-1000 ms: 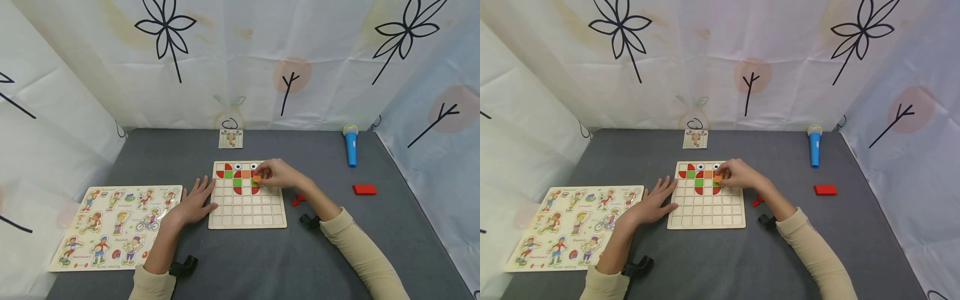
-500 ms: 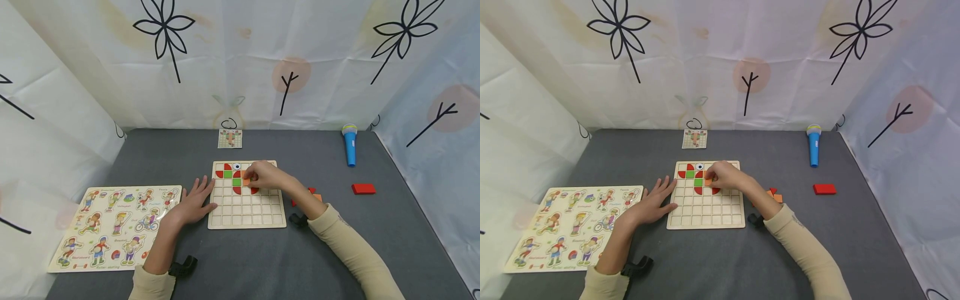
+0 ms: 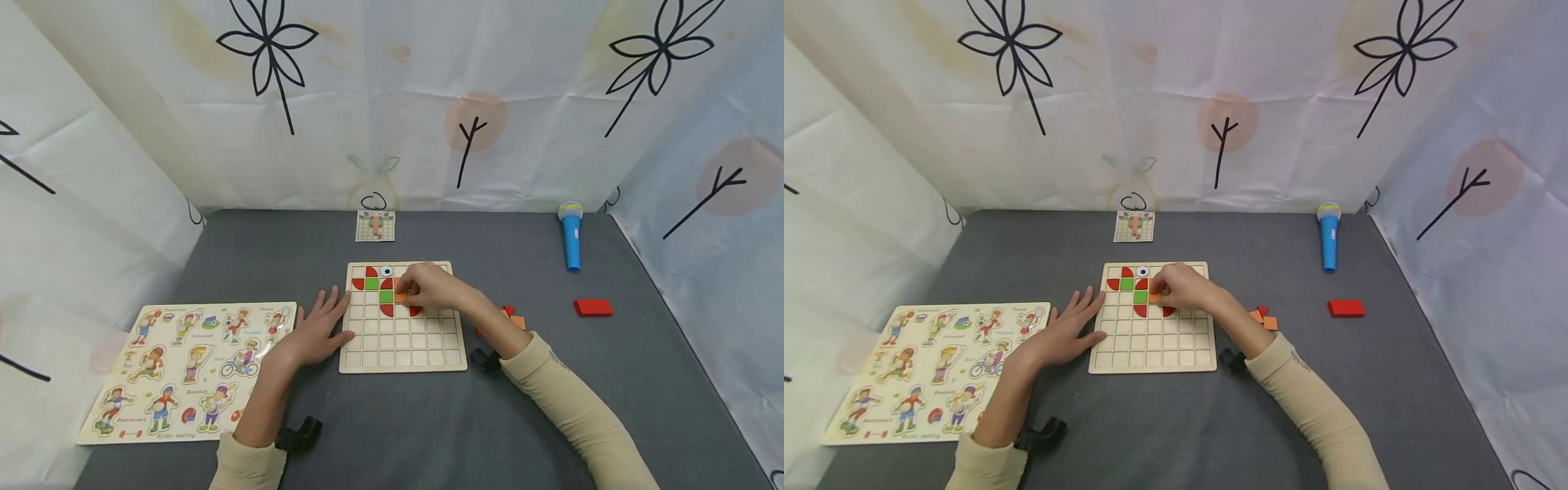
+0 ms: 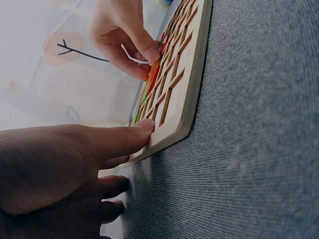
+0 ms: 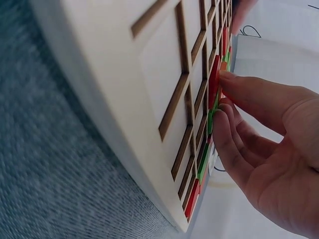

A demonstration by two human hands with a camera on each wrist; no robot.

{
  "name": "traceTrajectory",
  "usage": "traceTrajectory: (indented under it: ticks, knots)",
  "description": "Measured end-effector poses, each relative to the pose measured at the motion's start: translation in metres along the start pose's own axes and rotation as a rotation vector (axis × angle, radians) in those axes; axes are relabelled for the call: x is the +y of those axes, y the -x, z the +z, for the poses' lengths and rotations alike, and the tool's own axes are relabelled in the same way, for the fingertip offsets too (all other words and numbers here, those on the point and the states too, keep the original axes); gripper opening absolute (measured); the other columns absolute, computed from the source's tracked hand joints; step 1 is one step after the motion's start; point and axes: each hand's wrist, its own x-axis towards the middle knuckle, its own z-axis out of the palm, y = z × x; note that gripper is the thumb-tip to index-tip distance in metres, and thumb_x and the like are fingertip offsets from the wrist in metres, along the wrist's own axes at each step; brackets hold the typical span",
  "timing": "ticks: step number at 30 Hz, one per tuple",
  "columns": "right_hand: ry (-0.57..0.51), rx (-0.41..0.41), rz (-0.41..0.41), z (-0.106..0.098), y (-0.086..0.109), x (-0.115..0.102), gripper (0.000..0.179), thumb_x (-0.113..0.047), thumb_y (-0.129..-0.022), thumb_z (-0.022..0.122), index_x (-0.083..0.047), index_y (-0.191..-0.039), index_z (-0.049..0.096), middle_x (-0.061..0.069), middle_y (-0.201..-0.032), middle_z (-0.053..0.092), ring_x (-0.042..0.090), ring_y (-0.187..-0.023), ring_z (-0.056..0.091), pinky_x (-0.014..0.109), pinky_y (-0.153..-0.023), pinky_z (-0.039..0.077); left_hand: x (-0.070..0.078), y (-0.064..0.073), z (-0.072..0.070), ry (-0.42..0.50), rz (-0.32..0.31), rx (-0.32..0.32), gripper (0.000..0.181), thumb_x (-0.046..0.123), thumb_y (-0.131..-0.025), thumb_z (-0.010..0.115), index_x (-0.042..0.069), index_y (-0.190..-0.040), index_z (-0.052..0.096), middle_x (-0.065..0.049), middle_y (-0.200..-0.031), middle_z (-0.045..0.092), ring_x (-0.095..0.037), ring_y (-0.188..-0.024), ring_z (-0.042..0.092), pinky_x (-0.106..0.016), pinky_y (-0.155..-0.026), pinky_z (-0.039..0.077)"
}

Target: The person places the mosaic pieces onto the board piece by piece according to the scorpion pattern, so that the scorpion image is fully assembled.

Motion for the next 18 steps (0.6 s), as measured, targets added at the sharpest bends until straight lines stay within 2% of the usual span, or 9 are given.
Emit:
traceTrajectory:
  ticks: [10,18]
  knots:
    - [0.006,0.028,0.036,0.001,-0.001,-0.001,0.017,-0.009,-0.097,0.081,-0.002,-0.113,0.083,0.011,-0.108,0.082,0.011,-0.083,0.067,0.028,-0.082,0.058,0.000,-0.002,0.002,-0.008,-0.018,-0.007,0.086,0.035,-0.107,0.068,0.016,-0.175,0.019,-0.016,-0.185,0.005,-0.044,-0.172,-0.004,-0.080,-0.129,-0.006]
    - [-0.072,0.048,0.040,-0.005,0.016,0.003,0.023,-0.010,-0.096,0.082,-0.001,-0.118,0.081,0.014,-0.113,0.080,0.016,-0.089,0.073,0.031,-0.083,0.061,0.006,0.002,-0.004,-0.005,-0.015,-0.017,0.086,0.035,-0.107,0.068,0.015,-0.176,0.018,-0.018,-0.184,0.004,-0.045,-0.172,-0.005,-0.080,-0.129,-0.008]
